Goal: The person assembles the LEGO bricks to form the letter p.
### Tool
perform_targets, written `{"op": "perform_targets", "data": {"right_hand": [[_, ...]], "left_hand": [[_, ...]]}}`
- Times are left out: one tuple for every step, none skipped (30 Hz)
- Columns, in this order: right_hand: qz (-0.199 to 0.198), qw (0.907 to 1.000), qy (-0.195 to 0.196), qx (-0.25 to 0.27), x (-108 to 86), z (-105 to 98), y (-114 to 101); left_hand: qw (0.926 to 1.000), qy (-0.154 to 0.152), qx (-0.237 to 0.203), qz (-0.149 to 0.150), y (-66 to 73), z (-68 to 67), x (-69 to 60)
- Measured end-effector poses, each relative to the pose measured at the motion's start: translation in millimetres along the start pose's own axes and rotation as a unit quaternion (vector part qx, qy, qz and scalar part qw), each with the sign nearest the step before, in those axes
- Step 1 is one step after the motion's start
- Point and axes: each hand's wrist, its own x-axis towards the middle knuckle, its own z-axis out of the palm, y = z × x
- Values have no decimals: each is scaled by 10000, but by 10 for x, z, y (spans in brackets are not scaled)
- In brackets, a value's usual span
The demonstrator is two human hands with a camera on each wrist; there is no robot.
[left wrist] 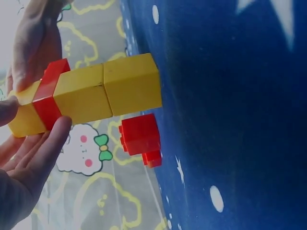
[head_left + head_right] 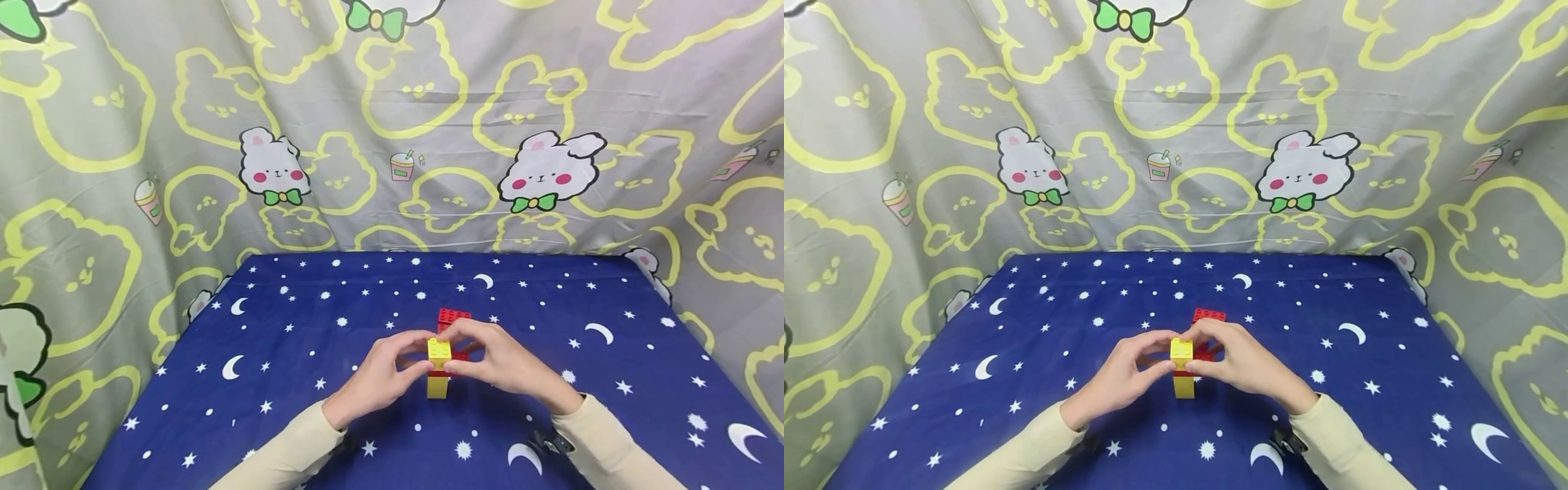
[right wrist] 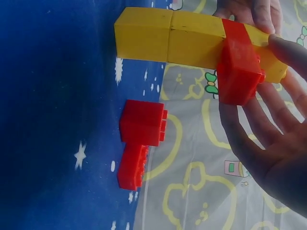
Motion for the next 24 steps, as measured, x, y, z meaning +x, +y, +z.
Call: {"op": "perform_targets", "data": {"right_hand": [[13, 10000, -19, -13, 1, 0, 1], [26, 10000, -44, -37, 0, -1, 0], [38, 9999, -65, -68, -2, -3, -1], [59, 9999, -86, -95, -3, -6, -1], [80, 9998, -104, -123, -5, -9, -3], [93, 9998, -117, -145, -7, -14, -4], [108, 9997, -136, -153, -7, -21, -6], [123, 9997, -149, -163, -6, -29, -10], [121, 9996, -158, -178, -4, -39, -12], [151, 9996, -158, -175, -3, -52, -16], [180, 9996, -154, -171, -1, -67, -18], [183, 9996, -140, -159, 3, -86, -19], [225, 9996, -104, -123, 6, -108, -19], [270, 9996, -36, -113, 8, -131, -16], [308, 9995, 43, -106, 9, -156, -9], [363, 9992, 135, -117, 11, -182, 0], [393, 9989, 223, -152, 15, -205, 13], [408, 9985, 305, -209, 18, -226, 28], [471, 9978, 384, -276, 19, -244, 47], [492, 9971, 439, -374, 22, -259, 64], [517, 9965, 470, -463, 26, -271, 85], [552, 9958, 485, -554, 29, -281, 102], [587, 9951, 495, -628, 32, -289, 119], [619, 9944, 497, -692, 34, -294, 136]], "left_hand": [[10000, -4, -33, -7, -2, 0, 0], [10000, -5, -33, -12, -5, 0, -1], [10000, -12, -31, -15, -6, 0, -4], [10000, -14, -5, -7, -5, -1, -7], [10000, -14, 9, 13, -6, -3, -7], [10000, -10, 24, 26, -5, -5, -8], [10000, -4, 32, 43, -4, -9, -8], [10000, 7, 39, 53, -1, -15, -9], [10000, 19, 38, 46, 3, -21, -10], [10000, 33, 21, 30, 8, -29, -9], [10000, 36, 17, 10, 14, -35, -9], [10000, 27, 22, -23, 21, -42, -9], [10000, 9, 28, -46, 29, -47, -9], [10000, -17, 50, -61, 34, -49, -9], [9999, -55, 61, -98, 42, -51, -9], [9999, -90, 83, -115, 49, -51, -8], [9998, -129, 113, -127, 54, -51, -7], [9997, -159, 127, -148, 58, -51, -6], [9996, -178, 139, -149, 63, -50, -7], [9996, -189, 152, -161, 64, -50, -6], [9995, -198, 145, -183, 66, -52, -4], [9995, -206, 139, -186, 66, -54, -3], [9995, -215, 131, -198, 64, -57, -1], [9995, -222, 126, -209, 63, -61, -2]]}}
